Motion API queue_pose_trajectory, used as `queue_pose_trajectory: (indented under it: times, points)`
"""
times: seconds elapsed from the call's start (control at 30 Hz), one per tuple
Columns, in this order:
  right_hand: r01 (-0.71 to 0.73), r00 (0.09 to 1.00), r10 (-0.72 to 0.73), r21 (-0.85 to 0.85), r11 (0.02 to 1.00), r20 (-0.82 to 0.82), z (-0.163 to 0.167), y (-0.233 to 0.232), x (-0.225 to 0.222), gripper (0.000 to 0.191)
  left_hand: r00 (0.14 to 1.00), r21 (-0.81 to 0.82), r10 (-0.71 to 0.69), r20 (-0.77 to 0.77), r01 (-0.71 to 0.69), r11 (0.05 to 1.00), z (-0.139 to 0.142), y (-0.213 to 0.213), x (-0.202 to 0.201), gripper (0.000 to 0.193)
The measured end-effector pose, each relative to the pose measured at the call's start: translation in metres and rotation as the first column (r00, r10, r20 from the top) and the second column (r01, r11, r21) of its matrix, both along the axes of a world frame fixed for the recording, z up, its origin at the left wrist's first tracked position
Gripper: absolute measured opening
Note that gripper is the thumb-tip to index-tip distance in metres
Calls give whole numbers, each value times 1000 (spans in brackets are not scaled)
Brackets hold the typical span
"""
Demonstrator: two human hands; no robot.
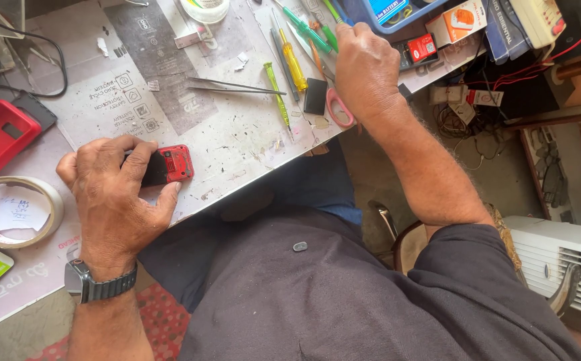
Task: The person disassembles a red mobile phone using a screwdriver and a green tool, then cleans the interior with a brush. They reassemble the phone and apply tape to secure components.
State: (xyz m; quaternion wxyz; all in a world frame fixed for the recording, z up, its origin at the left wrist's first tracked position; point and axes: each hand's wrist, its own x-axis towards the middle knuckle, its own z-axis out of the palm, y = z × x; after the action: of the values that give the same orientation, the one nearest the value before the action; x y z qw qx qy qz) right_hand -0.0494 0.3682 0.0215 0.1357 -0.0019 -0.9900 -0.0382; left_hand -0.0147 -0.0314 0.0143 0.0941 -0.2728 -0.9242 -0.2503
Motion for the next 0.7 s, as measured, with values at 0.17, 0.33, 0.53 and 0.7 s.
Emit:
queue_pose_trajectory:
  times: [0.17, 0.33, 0.53, 0.7]
  points:
    - [4, 998, -4, -6, 1000, -58, -7, 9, -4, 13, 998, 11, -19, -56, 20, 1000, 3, 3, 0, 44]
    - [-156, 977, 145, -62, 986, -157, 27, 28, 7, 7, 995, 86, -51, -86, 58, 995, -4, 2, -2, 45]
    - [-218, 923, 382, -874, 435, -40, 61, -23, 32, 19, 1000, 344, 4, 12, -8, 939, -9, -3, -1, 57]
    - [112, 705, 623, -813, -571, -340, 46, -75, 20, 48, 909, 671, -56, 413, -262, 694, -6, 3, -1, 53]
